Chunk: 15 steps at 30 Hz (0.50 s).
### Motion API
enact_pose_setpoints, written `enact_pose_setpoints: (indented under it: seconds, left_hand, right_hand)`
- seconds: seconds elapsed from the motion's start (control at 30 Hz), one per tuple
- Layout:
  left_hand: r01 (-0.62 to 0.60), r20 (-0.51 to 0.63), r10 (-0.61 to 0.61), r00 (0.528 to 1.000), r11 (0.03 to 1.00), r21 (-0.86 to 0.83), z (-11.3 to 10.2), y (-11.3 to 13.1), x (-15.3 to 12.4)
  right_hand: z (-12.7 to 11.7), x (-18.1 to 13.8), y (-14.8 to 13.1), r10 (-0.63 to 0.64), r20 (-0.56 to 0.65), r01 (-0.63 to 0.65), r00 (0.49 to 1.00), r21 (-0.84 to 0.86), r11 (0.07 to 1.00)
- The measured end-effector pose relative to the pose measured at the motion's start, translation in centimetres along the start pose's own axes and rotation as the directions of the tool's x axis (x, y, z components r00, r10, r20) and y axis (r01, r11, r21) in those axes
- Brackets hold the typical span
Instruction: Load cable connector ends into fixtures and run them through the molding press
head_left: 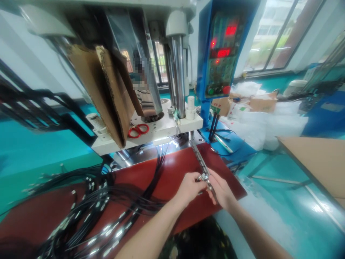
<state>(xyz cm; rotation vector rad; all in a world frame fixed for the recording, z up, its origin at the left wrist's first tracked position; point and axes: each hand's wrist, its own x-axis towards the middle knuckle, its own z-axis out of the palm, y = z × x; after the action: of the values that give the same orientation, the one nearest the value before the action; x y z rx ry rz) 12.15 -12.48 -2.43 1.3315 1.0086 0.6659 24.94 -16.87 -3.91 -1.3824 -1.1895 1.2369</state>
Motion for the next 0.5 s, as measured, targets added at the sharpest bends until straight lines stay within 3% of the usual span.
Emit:
enact_pose_setpoints:
  seconds: [0.2, 0.37, 0.5]
  left_hand:
    - [-0.017, 0.004, 0.017, 1.0, 0.999, -0.032, -0.2, -0.2, -0.1]
    - [-0.138, -0.133, 0.135, 0.982, 0.99, -0.015, -1.0, 0.2, 0.1]
    - [-0.025, -0.107, 0.023, 0.994, 0.999, -0.019, -0.8, 0.8, 0.2]
  right_hand:
    - [0.6, 0.1, 0.5, -0.029, -0.047, 0.027, 0.999, -0.028, 0.999]
    - [0.5, -0.1, 0.3, 0.0, -0.087, 0.008, 0.996, 0.086, 0.996]
    - [0.3, -0.3, 0.2, 0.016, -0.099, -0.004, 0.995, 0.122, 0.993]
